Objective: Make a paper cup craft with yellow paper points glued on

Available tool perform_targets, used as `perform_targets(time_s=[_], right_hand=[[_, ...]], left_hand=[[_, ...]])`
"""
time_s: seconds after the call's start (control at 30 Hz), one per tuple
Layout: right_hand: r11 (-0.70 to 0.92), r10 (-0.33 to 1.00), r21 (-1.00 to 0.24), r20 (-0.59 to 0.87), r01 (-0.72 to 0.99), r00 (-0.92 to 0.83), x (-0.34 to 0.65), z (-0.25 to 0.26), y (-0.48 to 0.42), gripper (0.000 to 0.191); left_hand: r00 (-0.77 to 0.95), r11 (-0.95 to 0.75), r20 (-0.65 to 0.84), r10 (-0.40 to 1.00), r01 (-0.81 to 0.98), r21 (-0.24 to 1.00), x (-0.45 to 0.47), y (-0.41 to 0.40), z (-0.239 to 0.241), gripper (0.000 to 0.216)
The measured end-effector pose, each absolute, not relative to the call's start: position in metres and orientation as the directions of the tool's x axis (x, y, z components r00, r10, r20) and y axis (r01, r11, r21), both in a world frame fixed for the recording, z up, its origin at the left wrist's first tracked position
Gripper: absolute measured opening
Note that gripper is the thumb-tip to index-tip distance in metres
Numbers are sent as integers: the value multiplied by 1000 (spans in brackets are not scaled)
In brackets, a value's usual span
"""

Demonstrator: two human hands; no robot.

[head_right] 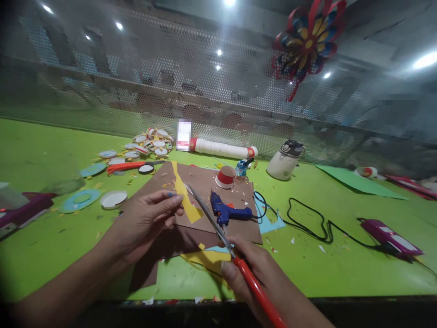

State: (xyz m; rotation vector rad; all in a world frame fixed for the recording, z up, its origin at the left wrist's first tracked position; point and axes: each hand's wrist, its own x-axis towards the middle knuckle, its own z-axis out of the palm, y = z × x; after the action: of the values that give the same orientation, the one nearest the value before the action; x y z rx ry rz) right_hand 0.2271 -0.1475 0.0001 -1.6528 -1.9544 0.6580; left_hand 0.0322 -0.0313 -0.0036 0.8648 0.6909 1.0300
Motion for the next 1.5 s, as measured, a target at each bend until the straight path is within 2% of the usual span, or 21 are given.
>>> perform_targets(time_s=[0.3, 0.43, 0.7, 0.83, 1.1, 1.3, 1.5], right_hand=[[178, 982, -541, 150, 822, -114, 242, -1, -162, 31], [203, 979, -585, 136, 785, -151, 238, 7, -164, 24], [217, 976, -649, 154, 729, -153, 233, 2, -162, 31], [233, 972, -672, 174, 703, -157, 233, 1, -162, 27], [205, 979, -661, 155, 722, -136, 230, 1, -161, 23], [207, 976, -657, 195, 725, -101, 227, 2, -163, 18], [166, 986, -676, 133, 718, -102, 229, -2, -162, 18]], left_hand=[[312, 162, -10, 950, -465, 871, 31, -29, 9, 14], [295, 142, -1, 956, -457, 878, 29, -29, 13, 15], [365, 155, 2, 931, -402, 902, 30, -33, 11, 12], [382, 155, 11, 924, -400, 903, 31, -32, 10, 10], [349, 168, -18, 937, -403, 900, 32, -34, 12, 6], [323, 142, -9, 946, -390, 910, 33, -34, 12, 9], [308, 148, -27, 951, -376, 915, 34, -36, 12, 11]])
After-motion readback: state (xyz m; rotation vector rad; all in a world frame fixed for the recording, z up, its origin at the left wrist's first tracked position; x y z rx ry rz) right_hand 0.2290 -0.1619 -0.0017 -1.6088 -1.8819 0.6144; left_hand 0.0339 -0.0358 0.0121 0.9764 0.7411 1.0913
